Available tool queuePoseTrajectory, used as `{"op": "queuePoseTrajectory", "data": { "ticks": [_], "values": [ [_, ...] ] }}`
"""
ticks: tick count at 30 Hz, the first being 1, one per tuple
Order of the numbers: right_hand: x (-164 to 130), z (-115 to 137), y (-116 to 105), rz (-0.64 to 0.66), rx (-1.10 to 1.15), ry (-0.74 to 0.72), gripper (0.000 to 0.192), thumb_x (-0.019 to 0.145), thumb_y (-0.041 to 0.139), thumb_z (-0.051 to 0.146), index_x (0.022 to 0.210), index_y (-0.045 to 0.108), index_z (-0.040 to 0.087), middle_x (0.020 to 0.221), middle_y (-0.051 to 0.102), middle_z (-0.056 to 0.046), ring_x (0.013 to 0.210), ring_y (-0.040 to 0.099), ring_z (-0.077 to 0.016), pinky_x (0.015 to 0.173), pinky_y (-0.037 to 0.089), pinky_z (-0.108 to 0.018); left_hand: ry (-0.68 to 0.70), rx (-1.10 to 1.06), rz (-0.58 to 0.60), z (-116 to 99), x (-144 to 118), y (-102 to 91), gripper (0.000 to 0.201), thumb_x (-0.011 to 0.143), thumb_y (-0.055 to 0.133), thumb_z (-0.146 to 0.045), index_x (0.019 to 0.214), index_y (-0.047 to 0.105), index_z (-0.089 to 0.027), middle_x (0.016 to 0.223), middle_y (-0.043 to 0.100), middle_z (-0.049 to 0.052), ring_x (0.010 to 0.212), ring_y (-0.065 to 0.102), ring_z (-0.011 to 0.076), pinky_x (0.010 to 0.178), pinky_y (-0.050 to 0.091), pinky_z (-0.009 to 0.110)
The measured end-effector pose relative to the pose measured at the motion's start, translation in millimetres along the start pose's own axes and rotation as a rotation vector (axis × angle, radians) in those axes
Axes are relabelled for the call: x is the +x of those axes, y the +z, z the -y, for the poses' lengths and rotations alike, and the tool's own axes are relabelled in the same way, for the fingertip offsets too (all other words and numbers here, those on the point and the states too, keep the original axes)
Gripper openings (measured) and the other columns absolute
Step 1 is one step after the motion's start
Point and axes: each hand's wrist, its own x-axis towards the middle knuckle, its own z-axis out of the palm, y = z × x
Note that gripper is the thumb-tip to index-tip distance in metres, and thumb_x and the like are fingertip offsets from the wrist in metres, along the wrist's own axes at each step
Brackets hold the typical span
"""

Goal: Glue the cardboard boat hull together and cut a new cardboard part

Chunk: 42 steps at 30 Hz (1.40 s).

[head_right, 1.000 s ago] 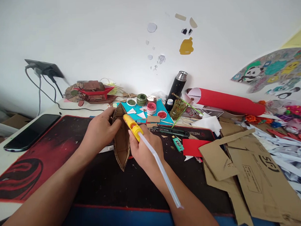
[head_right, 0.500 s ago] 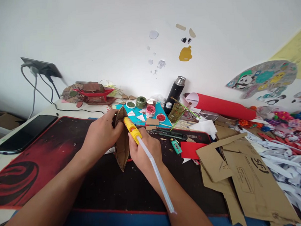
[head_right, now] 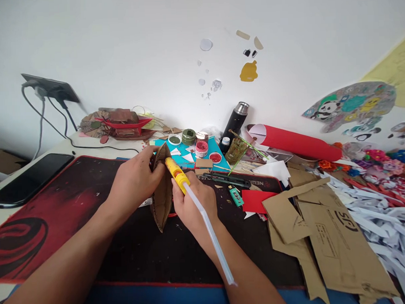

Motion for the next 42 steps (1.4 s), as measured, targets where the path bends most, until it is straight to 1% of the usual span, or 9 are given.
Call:
{"op": "queuePoseTrajectory", "data": {
  "ticks": [4,7,12,16,20,34,42],
  "values": [
    [-0.5,0.4,-0.8,0.004,0.017,0.002,0.039,0.110,0.046,0.047,0.099,0.069,0.018,0.077,0.077,-0.008,0.058,0.071,-0.0242,0.053,0.041,-0.032,0.004,-0.011,-0.009,0.3,0.3,0.0,0.031,0.097,0.052,-0.026,0.126,0.064,-0.023,0.110,0.081,0.012,0.101,0.077,0.0364,0.073,0.050,0.038],
    [-0.6,1.2,-1.2,0.014,0.000,0.008,0.038,0.110,0.046,0.046,0.097,0.068,0.018,0.075,0.076,-0.008,0.056,0.069,-0.0235,0.052,0.039,-0.032,0.000,-0.004,-0.007,0.8,0.7,0.4,0.031,0.097,0.052,-0.026,0.125,0.064,-0.023,0.110,0.081,0.013,0.100,0.077,0.0371,0.072,0.050,0.038],
    [-0.2,0.9,-1.3,0.022,-0.001,0.002,0.038,0.110,0.046,0.046,0.097,0.068,0.017,0.078,0.076,-0.009,0.058,0.069,-0.0226,0.053,0.038,-0.031,0.013,0.007,-0.013,0.5,0.8,1.3,0.029,0.097,0.051,-0.026,0.123,0.064,-0.022,0.108,0.080,0.013,0.099,0.076,0.0371,0.071,0.048,0.038],
    [0.5,0.0,-1.1,-0.006,0.013,0.004,0.040,0.110,0.044,0.047,0.098,0.069,0.017,0.080,0.076,-0.010,0.058,0.069,-0.0233,0.052,0.038,-0.032,0.026,-0.001,-0.016,-0.6,0.3,1.1,0.025,0.097,0.050,-0.025,0.118,0.063,-0.022,0.105,0.079,0.012,0.096,0.076,0.0371,0.068,0.045,0.038],
    [0.9,-0.2,-0.4,-0.006,0.016,0.008,0.040,0.110,0.044,0.046,0.101,0.069,0.016,0.081,0.077,-0.010,0.057,0.068,-0.0233,0.052,0.037,-0.032,0.030,0.004,-0.004,-1.8,-0.2,1.2,0.020,0.097,0.049,-0.025,0.113,0.062,-0.023,0.103,0.078,0.011,0.094,0.075,0.0368,0.065,0.042,0.038],
    [1.1,-2.1,1.0,-0.014,-0.008,-0.002,0.042,0.110,0.042,0.048,0.098,0.069,0.017,0.078,0.076,-0.009,0.056,0.068,-0.0235,0.052,0.036,-0.033,0.014,0.029,0.006,-2.8,-0.9,3.2,0.017,0.098,0.050,-0.027,0.112,0.060,-0.024,0.103,0.078,0.009,0.091,0.075,0.0340,0.063,0.040,0.037],
    [0.8,-2.5,-1.0,0.019,0.041,0.013,0.036,0.109,0.048,0.045,0.102,0.069,0.017,0.080,0.076,-0.010,0.060,0.070,-0.0246,0.054,0.041,-0.032,0.021,0.020,0.000,0.1,0.0,3.8,0.021,0.099,0.050,-0.028,0.116,0.061,-0.024,0.106,0.079,0.009,0.095,0.076,0.0344,0.066,0.042,0.036]
  ]
}}
